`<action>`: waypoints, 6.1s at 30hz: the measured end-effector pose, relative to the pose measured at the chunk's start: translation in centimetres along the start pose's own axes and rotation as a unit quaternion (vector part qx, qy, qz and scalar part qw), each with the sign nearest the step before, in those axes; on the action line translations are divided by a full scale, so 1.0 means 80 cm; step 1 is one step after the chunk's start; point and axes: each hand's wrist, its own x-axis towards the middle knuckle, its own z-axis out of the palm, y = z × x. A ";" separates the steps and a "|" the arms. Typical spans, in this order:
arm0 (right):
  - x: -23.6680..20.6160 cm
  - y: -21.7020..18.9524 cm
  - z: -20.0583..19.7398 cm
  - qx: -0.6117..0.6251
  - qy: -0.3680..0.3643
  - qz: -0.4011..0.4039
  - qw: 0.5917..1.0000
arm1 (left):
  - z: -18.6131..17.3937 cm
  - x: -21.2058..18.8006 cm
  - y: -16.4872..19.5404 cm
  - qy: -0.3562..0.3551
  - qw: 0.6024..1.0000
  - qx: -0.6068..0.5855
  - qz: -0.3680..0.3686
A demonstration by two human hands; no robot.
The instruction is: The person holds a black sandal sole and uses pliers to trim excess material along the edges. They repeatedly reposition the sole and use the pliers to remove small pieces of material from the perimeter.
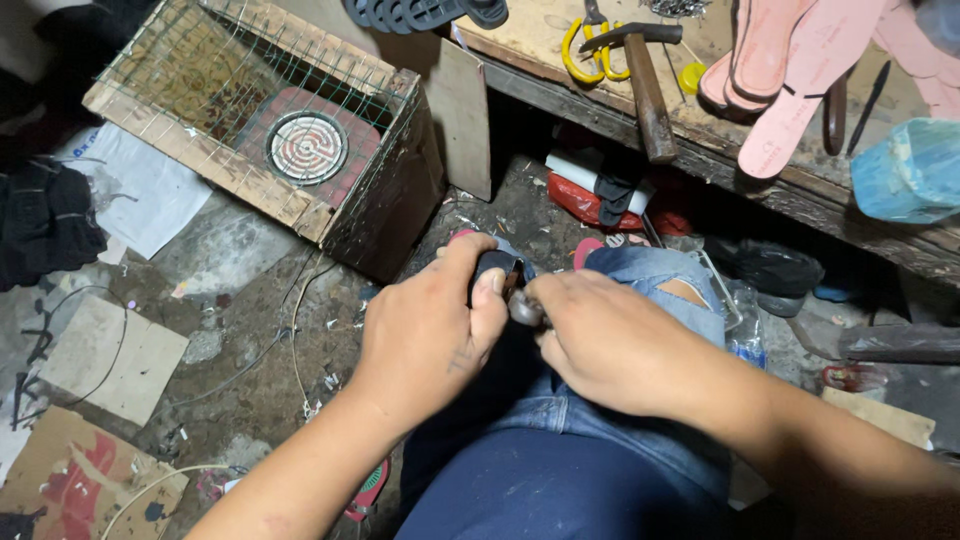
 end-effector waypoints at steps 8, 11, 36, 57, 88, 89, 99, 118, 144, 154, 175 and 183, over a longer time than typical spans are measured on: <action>-0.009 -0.019 -0.041 -0.093 -0.078 0.096 0.988 | 0.017 -0.008 0.009 0.005 0.999 0.032 0.010; -0.015 -0.008 -0.035 -0.112 -0.070 0.083 0.988 | 0.020 -0.011 0.009 0.010 0.999 0.027 0.028; 0.001 0.013 0.015 0.133 -0.162 0.021 0.978 | 0.001 -0.014 0.001 0.020 0.999 -0.020 -0.025; 0.017 0.031 0.067 0.012 0.191 -0.020 0.981 | 0.002 -0.003 -0.018 0.035 0.998 -0.037 0.040; -0.022 0.009 0.023 0.435 -0.186 0.089 0.876 | 0.011 -0.037 -0.008 0.019 0.997 0.040 0.065; -0.028 0.008 0.021 0.356 -0.165 0.107 0.914 | 0.013 -0.037 -0.006 0.018 0.997 0.040 0.063; 0.004 0.014 0.109 0.010 0.258 -0.030 0.966 | 0.002 -0.019 -0.016 0.018 0.999 0.030 0.033; -0.007 -0.002 0.051 0.344 -0.150 0.104 0.921 | -0.013 -0.019 -0.004 -0.045 0.999 0.017 -0.006; -0.021 -0.007 0.067 0.100 -0.147 0.069 0.982 | -0.018 -0.036 -0.001 -0.035 0.996 -0.059 0.055; -0.002 0.024 0.115 0.605 -0.153 0.106 0.774 | -0.025 -0.005 -0.020 -0.026 0.999 -0.017 -0.032; -0.020 0.046 0.087 0.386 0.054 0.127 0.912 | -0.029 0.001 -0.072 0.011 0.999 0.049 -0.020; 0.044 0.027 0.083 0.234 0.292 -0.026 0.927 | -0.021 0.003 -0.034 -0.037 0.996 0.073 -0.019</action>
